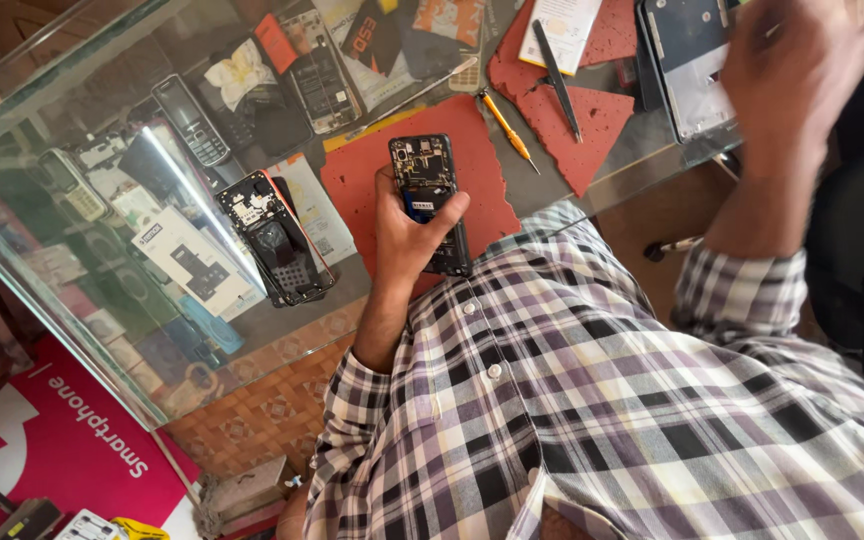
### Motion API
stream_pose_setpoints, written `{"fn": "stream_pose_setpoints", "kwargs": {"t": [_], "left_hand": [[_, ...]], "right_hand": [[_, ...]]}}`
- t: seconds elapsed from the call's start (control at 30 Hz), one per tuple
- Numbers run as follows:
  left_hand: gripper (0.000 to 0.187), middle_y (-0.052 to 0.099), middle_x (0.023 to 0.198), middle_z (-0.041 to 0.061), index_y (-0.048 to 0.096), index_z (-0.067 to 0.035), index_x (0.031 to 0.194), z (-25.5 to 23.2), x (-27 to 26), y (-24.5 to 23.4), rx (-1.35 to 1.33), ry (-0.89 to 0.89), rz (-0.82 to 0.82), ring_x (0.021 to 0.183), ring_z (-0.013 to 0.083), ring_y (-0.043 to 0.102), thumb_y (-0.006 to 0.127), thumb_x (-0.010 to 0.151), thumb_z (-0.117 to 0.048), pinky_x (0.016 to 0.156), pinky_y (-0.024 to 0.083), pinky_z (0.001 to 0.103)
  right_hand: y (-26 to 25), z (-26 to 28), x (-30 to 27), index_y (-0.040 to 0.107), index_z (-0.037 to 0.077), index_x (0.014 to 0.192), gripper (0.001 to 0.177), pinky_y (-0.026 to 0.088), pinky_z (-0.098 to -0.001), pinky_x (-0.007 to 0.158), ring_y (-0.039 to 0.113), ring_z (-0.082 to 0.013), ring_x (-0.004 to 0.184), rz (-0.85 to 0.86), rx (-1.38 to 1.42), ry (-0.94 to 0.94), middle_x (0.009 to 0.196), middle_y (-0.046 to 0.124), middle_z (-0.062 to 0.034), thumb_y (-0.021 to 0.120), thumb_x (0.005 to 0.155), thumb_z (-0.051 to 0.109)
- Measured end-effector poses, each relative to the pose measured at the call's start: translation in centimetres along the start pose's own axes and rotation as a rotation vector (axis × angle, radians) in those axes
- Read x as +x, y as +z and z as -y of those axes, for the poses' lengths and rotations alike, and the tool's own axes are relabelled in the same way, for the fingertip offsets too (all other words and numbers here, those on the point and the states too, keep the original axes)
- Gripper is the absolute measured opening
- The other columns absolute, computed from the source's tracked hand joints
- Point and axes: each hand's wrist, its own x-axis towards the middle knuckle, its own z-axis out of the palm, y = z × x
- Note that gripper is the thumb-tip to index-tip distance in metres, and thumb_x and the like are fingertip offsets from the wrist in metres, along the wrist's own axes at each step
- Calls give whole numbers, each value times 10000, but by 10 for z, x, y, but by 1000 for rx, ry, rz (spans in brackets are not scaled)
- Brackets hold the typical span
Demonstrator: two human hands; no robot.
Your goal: The person repairs a mobile phone by using a screwdriver to remove screws, prying open the casing, and detaching internal components with tweezers and a prying tool.
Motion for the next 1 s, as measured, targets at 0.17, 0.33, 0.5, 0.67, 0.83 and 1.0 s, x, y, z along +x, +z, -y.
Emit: {"fn": "stream_pose_setpoints", "kwargs": {"t": [0.17,0.33,0.5,0.67,0.83,1.0], "left_hand": [[590,647,989,47,495,17,1243,-2,5,-2,-68,-30,23,814,87,643,875,852,-207,712,583,251],[603,644,990,39,487,11,1252,-1,5,-2,-56,-20,15,816,74,638,870,852,-227,717,583,245],[574,653,983,52,502,18,1223,-2,6,-3,-50,-41,31,800,84,650,870,861,-235,705,586,254],[568,651,969,48,493,8,1226,-4,5,-2,-48,-32,24,801,77,654,858,863,-231,697,587,246],[547,652,974,49,505,12,1215,-4,6,-3,-55,-32,36,803,78,651,859,872,-224,700,582,243],[549,653,958,44,497,4,1204,-5,5,-2,-48,-50,20,785,74,648,859,859,-225,681,579,241]], "right_hand": [[45,-86,-4,743,57,1000,61,532,-393,665,701,-229,731,-89,-111,31,849,730,-100,748,1054,84],[57,-138,-9,678,11,912,205,505,-437,667,702,-251,748,-314,289,199,796,705,-89,795,1033,128],[84,-150,0,621,-36,858,205,404,-384,624,564,-199,722,-389,625,113,792,593,-115,804,949,-37],[56,-107,-12,691,-12,1013,95,572,-379,780,710,-248,905,-251,50,-209,1028,677,-119,721,930,-48],[38,-84,-40,741,20,1058,190,592,-374,807,724,-270,966,-74,-123,-127,1146,668,-101,663,896,-39],[25,-86,-64,781,26,992,168,565,-404,774,706,-280,912,-39,-152,-25,1100,650,-126,724,835,18]]}}
